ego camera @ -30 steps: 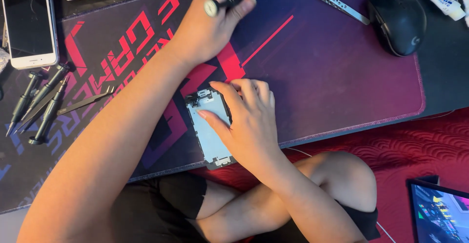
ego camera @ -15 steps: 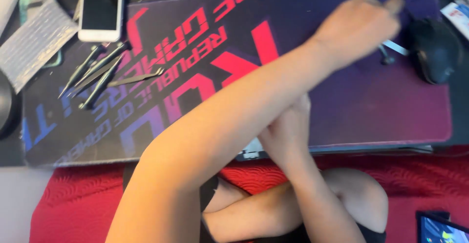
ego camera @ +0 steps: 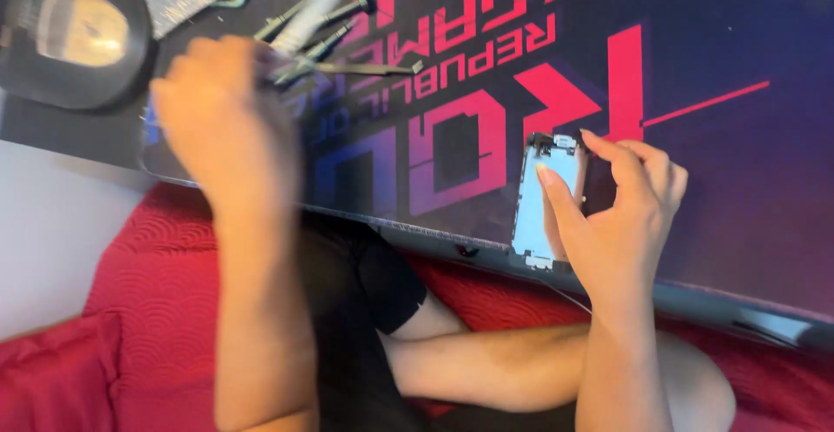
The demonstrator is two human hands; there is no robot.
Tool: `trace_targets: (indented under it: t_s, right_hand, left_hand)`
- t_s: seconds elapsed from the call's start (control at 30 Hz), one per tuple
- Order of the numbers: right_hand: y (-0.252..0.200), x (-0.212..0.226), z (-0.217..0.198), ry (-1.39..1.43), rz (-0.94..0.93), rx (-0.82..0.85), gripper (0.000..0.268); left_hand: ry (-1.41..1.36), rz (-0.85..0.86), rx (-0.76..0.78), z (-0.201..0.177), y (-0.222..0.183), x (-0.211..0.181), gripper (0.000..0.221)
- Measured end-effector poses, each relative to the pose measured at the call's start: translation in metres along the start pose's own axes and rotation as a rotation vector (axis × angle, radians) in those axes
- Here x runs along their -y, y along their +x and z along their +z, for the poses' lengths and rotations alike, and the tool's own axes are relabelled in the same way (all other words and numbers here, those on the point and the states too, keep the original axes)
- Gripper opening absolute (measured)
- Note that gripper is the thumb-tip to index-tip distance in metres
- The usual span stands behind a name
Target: Disassembling a mobile phone screen assembly by removing screws and prying off internal components.
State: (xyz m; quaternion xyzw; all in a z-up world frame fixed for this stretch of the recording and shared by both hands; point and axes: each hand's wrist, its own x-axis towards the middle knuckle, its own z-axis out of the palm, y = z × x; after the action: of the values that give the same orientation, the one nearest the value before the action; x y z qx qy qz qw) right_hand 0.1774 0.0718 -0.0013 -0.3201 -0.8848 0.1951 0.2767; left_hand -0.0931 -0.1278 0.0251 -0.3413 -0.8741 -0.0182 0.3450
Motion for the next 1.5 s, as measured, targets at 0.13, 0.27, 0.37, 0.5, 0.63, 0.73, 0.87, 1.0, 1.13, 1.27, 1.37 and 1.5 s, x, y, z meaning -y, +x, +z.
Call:
trace_targets:
  t_s: [0.13,0.27,0.37,0.5,0.63,0.73,0.87,1.0,1.13,1.27,1.37,1.5]
  right_hand:
    - [0.003,0.006,-0.001,0.002,0.046,0.003,0.045]
    - [0.006,0.004,-0.001,0.001,0.024,-0.009,0.045]
    - [0.005,-0.003,-0.006,0.0,-0.007,0.028,0.047]
    - [0.006,-0.011,-0.02,0.055,0.001,0.197,0.055]
    - [0.01,-0.022,-0.02,0.076,-0.042,0.208,0.052]
    - [0.012,-0.025,-0.022,0.097,-0.045,0.24,0.054]
    - [0.011,-0.027,-0.024,0.113,-0.005,0.324,0.048]
    - [0.01,-0.028,-0.024,0.109,-0.008,0.31,0.048]
    - [0.01,-0.026,-0.024,0.107,0.051,0.315,0.048]
    - [0.008,-0.027,-0.024,0.103,0.031,0.3,0.037]
    - [0.007,-0.027,-0.023,0.108,0.025,0.284,0.037]
    - [0.006,-0.027,-0.021,0.1,0.02,0.268,0.035]
  left_hand:
    - [-0.375,0.012,0.0,0.022,0.014,0.036,0.042]
    - [-0.842,-0.11,0.107,-0.031,0.031,-0.008,0.017]
    - [-1.386,-0.273,0.244,-0.056,0.006,-0.07,0.038]
    - [-1.595,-0.092,0.319,-0.059,-0.021,-0.122,0.051]
    - [-1.676,-0.054,0.414,-0.042,-0.033,-0.151,0.043]
    - [-1.58,-0.049,0.354,-0.034,-0.039,-0.176,0.015]
    - [-1.856,-0.025,0.252,-0.016,-0.062,-0.19,0.056]
    - [-2.344,-0.472,0.906,-0.028,-0.052,-0.183,0.075]
    - [-1.846,0.112,0.781,-0.029,-0.039,-0.176,0.065]
    - [-1.683,0.252,0.555,-0.024,-0.046,-0.186,0.035]
    - [-1.609,0.402,0.251,-0.015,-0.057,-0.186,0.03]
    - [-1.613,0.43,0.186,-0.007,-0.063,-0.189,0.059]
